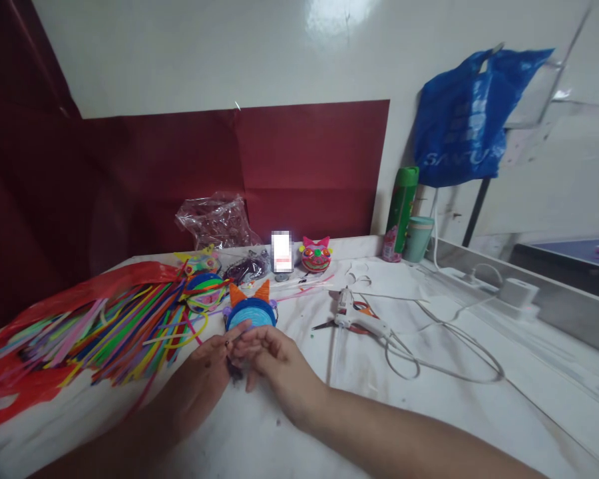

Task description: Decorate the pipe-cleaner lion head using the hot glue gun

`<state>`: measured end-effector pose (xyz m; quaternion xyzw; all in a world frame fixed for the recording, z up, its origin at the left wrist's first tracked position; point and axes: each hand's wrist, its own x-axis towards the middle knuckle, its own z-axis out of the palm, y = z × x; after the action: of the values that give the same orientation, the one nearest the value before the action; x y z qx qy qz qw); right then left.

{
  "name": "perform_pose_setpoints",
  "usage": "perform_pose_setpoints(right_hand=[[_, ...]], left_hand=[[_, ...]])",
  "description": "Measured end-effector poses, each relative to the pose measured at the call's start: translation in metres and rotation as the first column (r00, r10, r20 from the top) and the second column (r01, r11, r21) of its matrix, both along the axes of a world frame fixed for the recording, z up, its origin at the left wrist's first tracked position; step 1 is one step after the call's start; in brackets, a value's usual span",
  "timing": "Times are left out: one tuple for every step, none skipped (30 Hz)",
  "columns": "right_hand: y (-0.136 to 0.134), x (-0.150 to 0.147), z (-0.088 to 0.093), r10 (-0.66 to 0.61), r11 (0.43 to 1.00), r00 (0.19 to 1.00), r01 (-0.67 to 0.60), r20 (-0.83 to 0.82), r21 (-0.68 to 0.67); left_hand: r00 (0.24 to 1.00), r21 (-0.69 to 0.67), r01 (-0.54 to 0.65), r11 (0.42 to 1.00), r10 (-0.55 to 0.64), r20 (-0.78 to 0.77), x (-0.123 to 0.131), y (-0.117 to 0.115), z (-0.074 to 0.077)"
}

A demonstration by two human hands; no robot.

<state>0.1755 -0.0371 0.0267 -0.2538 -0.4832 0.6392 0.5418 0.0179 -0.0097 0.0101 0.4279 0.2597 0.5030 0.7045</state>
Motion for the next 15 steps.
perform_pose_setpoints(right_hand=[[0.0, -0.005, 0.001, 0.03, 0.998, 0.997, -0.033, -0.074, -0.052], [0.001, -0.009, 0.001, 0.048, 0.994, 0.991, -0.059, -0.122, -0.092], [0.001, -0.012, 0.001, 0.063, 0.99, 0.988, -0.08, -0.143, -0.118], [0.002, -0.014, 0.001, 0.076, 0.987, 0.986, -0.096, -0.145, -0.132], [0.002, -0.016, 0.001, 0.09, 0.985, 0.986, -0.109, -0.138, -0.136], [0.003, -0.017, 0.001, 0.102, 0.983, 0.986, -0.119, -0.131, -0.137], [0.004, -0.017, 0.0, 0.109, 0.982, 0.985, -0.127, -0.132, -0.141], [0.004, -0.016, 0.0, 0.114, 0.979, 0.984, -0.135, -0.14, -0.152], [0.005, -0.015, -0.001, 0.122, 0.974, 0.981, -0.147, -0.153, -0.171], [0.005, -0.014, -0.001, 0.131, 0.967, 0.977, -0.164, -0.168, -0.194], [0.006, -0.013, -0.002, 0.143, 0.959, 0.973, -0.182, -0.181, -0.219], [0.007, -0.011, -0.003, 0.156, 0.949, 0.97, -0.2, -0.188, -0.243], [0.007, -0.01, -0.005, 0.167, 0.942, 0.968, -0.213, -0.188, -0.261], [0.008, -0.008, -0.006, 0.173, 0.936, 0.967, -0.22, -0.185, -0.275], [0.008, -0.007, -0.007, 0.175, 0.933, 0.968, -0.222, -0.181, -0.284]], left_hand=[[1.0, -0.008, 0.002, 1.0, -0.002, 0.01, 0.001, -0.001, 0.003], [1.0, -0.019, -0.007, 1.0, 0.008, 0.02, 0.003, -0.003, 0.006], [0.999, -0.032, -0.024, 0.999, 0.025, 0.028, 0.004, -0.004, 0.009], [0.999, -0.046, -0.04, 0.998, 0.041, 0.033, 0.005, -0.005, 0.01], [0.998, -0.06, -0.05, 0.997, 0.052, 0.037, 0.006, -0.006, 0.01], [0.998, -0.072, -0.05, 0.996, 0.053, 0.04, 0.007, -0.006, 0.009], [0.998, -0.087, -0.04, 0.995, 0.044, 0.04, 0.007, -0.006, 0.007], [0.999, -0.101, -0.025, 0.995, 0.029, 0.04, 0.008, -0.006, 0.004], [0.999, -0.11, -0.009, 0.994, 0.014, 0.046, 0.008, -0.006, 0.002], [0.999, -0.115, 0.012, 0.993, -0.006, 0.054, 0.009, -0.006, -0.001], [0.998, -0.113, 0.032, 0.993, -0.025, 0.064, 0.009, -0.006, -0.003], [0.996, -0.105, 0.05, 0.993, -0.042, 0.074, 0.01, -0.006, -0.005], [0.995, -0.095, 0.062, 0.994, -0.054, 0.082, 0.011, -0.007, -0.006], [0.994, -0.083, 0.07, 0.994, -0.063, 0.087, 0.011, -0.007, -0.006], [0.994, -0.075, 0.078, 0.994, -0.071, 0.088, 0.012, -0.008, -0.006]])
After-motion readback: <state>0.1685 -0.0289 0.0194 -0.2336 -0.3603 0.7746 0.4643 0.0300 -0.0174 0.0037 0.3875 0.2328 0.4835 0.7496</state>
